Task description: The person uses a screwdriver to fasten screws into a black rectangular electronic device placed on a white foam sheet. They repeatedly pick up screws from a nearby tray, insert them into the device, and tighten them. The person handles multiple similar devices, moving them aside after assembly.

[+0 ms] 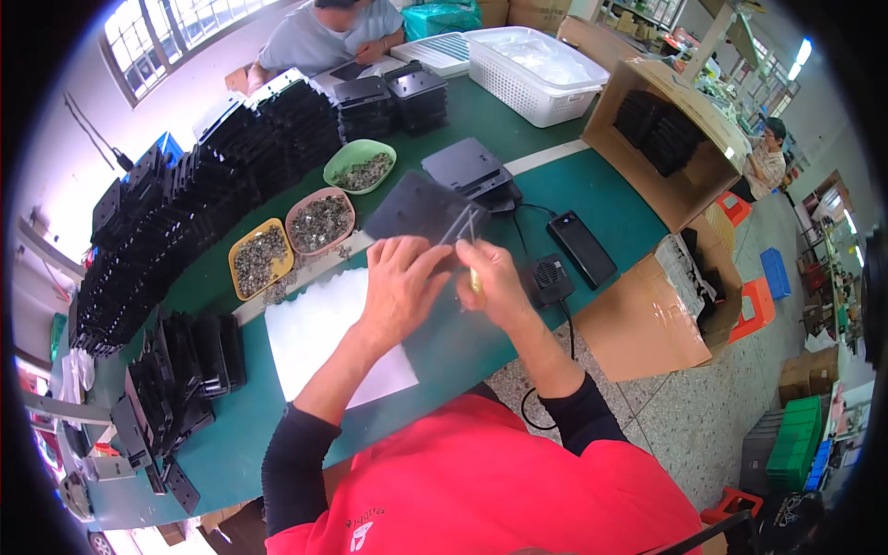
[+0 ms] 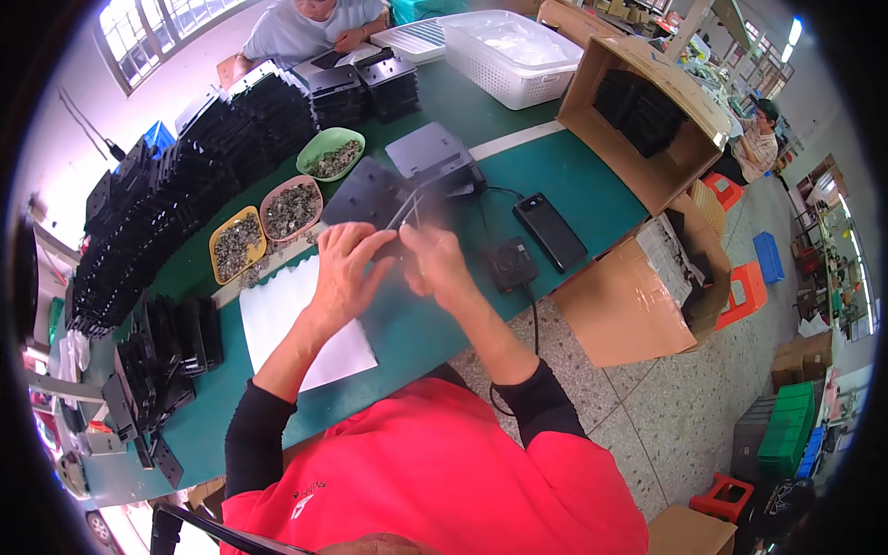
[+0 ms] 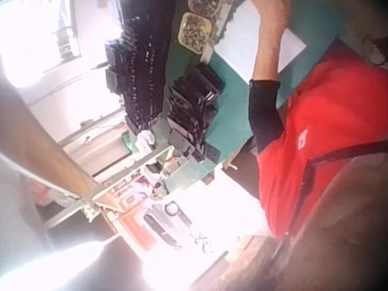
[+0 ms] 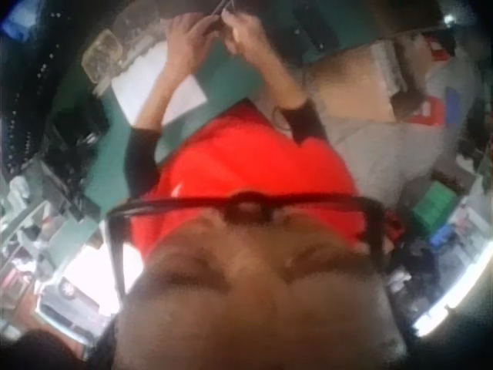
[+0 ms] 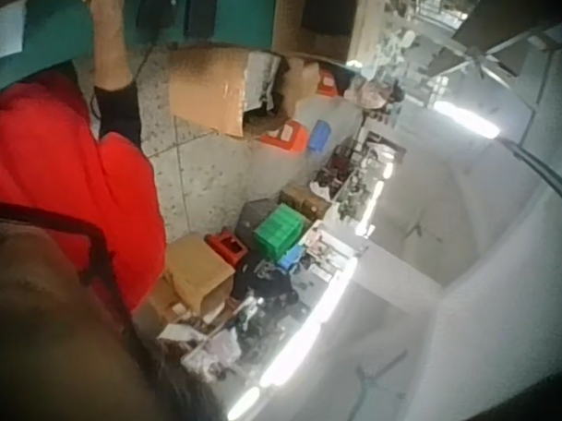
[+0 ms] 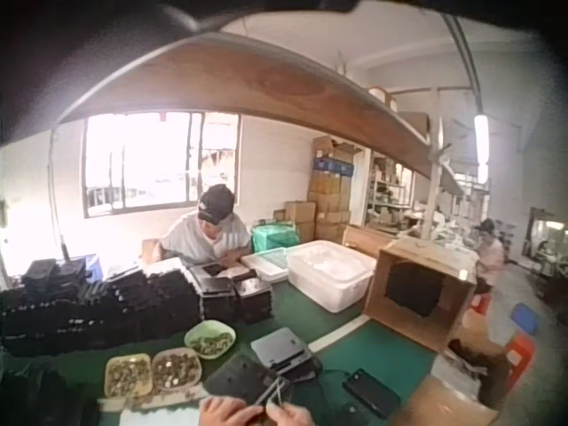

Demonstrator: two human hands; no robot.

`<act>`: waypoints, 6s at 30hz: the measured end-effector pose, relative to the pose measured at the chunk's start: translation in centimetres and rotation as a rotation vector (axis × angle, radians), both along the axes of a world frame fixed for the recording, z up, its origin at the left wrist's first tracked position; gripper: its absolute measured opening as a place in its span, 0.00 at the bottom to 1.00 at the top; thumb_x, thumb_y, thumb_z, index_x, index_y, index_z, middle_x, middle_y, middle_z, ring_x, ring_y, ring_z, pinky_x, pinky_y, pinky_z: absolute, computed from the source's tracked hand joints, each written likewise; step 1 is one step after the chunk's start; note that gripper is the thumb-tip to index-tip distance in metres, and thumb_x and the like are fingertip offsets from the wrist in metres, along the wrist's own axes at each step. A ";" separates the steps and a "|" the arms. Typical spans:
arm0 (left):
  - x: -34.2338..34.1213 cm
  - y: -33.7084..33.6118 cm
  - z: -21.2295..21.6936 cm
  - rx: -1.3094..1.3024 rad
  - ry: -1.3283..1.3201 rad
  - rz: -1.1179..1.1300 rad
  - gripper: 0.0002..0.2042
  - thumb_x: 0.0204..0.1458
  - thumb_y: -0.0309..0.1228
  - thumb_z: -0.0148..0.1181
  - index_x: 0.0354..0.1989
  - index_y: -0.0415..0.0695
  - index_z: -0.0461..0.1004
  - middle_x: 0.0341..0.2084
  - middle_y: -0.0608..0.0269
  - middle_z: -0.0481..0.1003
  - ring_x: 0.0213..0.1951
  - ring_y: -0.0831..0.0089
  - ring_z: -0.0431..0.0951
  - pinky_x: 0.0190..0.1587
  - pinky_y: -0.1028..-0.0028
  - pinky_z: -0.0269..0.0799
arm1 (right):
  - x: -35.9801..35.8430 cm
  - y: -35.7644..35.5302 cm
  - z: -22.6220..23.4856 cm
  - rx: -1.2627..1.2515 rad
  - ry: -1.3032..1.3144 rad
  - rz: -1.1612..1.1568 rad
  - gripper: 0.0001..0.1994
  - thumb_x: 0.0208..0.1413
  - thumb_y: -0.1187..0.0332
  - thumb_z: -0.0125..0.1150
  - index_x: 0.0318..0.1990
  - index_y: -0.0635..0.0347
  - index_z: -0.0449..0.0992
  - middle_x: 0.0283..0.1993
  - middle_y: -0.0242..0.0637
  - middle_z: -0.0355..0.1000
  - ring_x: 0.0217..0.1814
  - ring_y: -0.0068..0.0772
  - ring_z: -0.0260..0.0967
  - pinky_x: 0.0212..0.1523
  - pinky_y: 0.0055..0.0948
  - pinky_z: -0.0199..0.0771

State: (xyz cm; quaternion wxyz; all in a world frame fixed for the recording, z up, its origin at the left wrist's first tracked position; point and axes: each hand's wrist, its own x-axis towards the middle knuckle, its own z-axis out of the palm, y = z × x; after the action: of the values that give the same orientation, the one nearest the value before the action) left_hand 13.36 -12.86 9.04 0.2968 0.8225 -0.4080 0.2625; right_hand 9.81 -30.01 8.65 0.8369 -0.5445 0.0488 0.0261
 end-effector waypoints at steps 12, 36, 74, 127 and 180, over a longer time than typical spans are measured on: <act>7.5 -2.9 4.3 -0.069 -0.047 -0.042 0.16 0.48 0.25 0.62 0.48 0.45 0.75 0.42 0.57 0.71 0.48 0.56 0.69 0.53 0.60 0.60 | 3.4 -7.0 0.8 -0.101 -0.048 -0.281 0.09 0.59 0.66 0.61 0.38 0.65 0.76 0.26 0.34 0.72 0.11 0.16 0.57 0.10 0.20 0.51; 12.6 -7.6 -4.9 -0.178 0.285 0.004 0.21 0.48 0.27 0.63 0.52 0.41 0.72 0.50 0.49 0.70 0.54 0.51 0.68 0.57 0.59 0.65 | 10.7 -12.6 -1.2 -0.354 -0.048 -0.363 0.09 0.59 0.68 0.61 0.39 0.66 0.75 0.28 0.34 0.72 0.12 0.12 0.57 0.10 0.17 0.54; 18.7 -14.3 -5.6 -0.839 1.588 0.242 0.28 0.47 0.41 0.67 0.49 0.29 0.70 0.41 0.48 0.76 0.42 0.59 0.79 0.44 0.61 0.74 | 20.1 -17.7 -5.9 -0.758 0.366 -0.079 0.30 0.57 0.38 0.52 0.32 0.61 0.74 0.22 0.34 0.66 0.23 0.32 0.66 0.17 0.34 0.65; 60.0 7.1 6.3 1.043 0.385 0.690 0.10 0.53 0.37 0.61 0.41 0.49 0.80 0.36 0.62 0.81 0.40 0.66 0.81 0.40 0.65 0.76 | 52.1 1.0 3.8 -0.497 0.095 0.158 0.33 0.53 0.30 0.50 0.49 0.50 0.72 0.45 0.40 0.70 0.42 0.39 0.65 0.29 0.45 0.65; -31.5 52.2 -14.1 -0.052 0.548 2.123 0.42 0.45 0.57 0.64 0.62 0.38 0.65 0.60 0.39 0.62 0.63 0.41 0.59 0.63 0.53 0.60 | 1.2 19.0 -2.9 -1.028 -0.330 1.171 0.14 0.56 0.66 0.60 0.43 0.70 0.78 0.23 0.36 0.76 0.15 0.18 0.64 0.15 0.22 0.66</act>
State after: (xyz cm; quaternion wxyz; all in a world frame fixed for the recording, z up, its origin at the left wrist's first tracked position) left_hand -18.16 39.39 -5.01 0.0174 0.7791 0.5934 0.2013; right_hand 10.97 -11.01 5.75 0.3276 -0.7963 -0.3641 0.3550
